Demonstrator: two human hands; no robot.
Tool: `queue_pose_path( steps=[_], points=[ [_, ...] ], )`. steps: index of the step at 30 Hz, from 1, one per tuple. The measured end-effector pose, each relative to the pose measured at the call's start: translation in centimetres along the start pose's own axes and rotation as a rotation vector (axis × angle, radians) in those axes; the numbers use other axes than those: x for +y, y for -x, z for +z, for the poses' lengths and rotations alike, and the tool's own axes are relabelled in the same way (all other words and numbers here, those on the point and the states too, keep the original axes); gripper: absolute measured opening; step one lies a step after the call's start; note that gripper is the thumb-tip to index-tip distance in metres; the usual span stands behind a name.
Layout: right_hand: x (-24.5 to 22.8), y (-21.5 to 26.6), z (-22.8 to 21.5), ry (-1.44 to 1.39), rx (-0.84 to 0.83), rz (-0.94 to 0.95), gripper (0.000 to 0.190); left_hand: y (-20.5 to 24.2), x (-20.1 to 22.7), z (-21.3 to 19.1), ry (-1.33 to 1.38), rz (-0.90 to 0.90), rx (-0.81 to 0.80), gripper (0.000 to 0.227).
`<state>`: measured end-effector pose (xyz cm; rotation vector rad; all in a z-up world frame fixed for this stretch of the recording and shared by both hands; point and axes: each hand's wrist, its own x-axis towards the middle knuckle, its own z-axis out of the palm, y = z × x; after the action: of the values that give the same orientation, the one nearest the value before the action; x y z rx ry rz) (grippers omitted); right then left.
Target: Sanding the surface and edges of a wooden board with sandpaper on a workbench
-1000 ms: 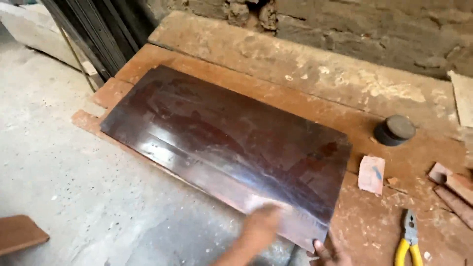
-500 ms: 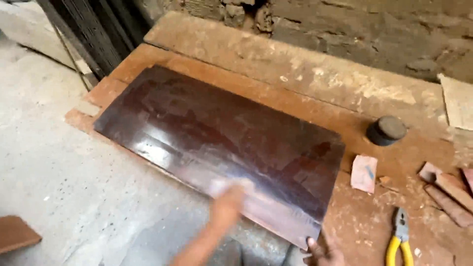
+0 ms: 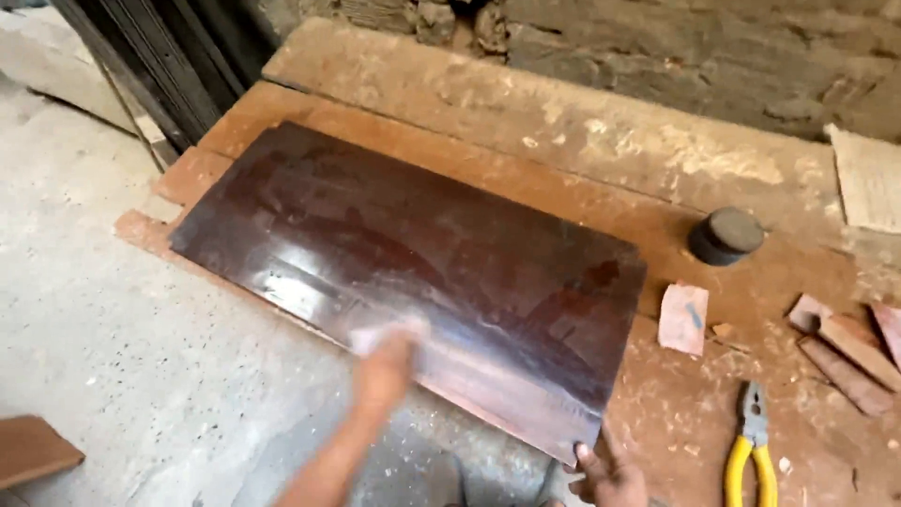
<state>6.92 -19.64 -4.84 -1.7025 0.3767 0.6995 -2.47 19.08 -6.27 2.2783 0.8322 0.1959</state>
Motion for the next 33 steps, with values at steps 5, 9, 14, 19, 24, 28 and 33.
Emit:
queue_pose_path(
  steps=[5, 9, 14, 19, 24, 28, 33],
  points=[
    [-2.0, 2.4, 0.9, -0.059, 0.005, 0.065, 0.073, 2.2, 2.2, 7.3, 0.248, 0.179, 0.238, 0.027],
    [-0.8, 1.4, 0.4, 0.019, -0.052, -0.044, 0.069, 10.9, 18.9, 8.9, 0.093, 0.752, 0.001, 0.033],
    [0.2, 0.6, 0.2, -0.020, -0.034, 0.006, 0.072, 0.9, 2.8, 1.9, -0.063, 0.112, 0.017, 0.035],
    [0.2, 0.5, 0.3, 0.003, 0.032, 0.036, 0.071, 2.1, 0.9, 4.3, -0.314, 0.140, 0.345, 0.021],
    [-1.2, 0.5, 0.1, 0.247, 0.032, -0.046, 0.070, 11.2, 15.9, 7.0, 0.116, 0.797, 0.058, 0.053],
    [2.1, -1.5, -0.6, 0.018, -0.104, -0.130, 0.075, 1.6, -5.7, 5.2, -0.279, 0.628, 0.138, 0.043],
    [3.6, -2.1, -0.8, -0.053, -0.077, -0.025, 0.073, 6.0, 0.5, 4.7, -0.419, 0.455, 0.363, 0.013]
  ],
)
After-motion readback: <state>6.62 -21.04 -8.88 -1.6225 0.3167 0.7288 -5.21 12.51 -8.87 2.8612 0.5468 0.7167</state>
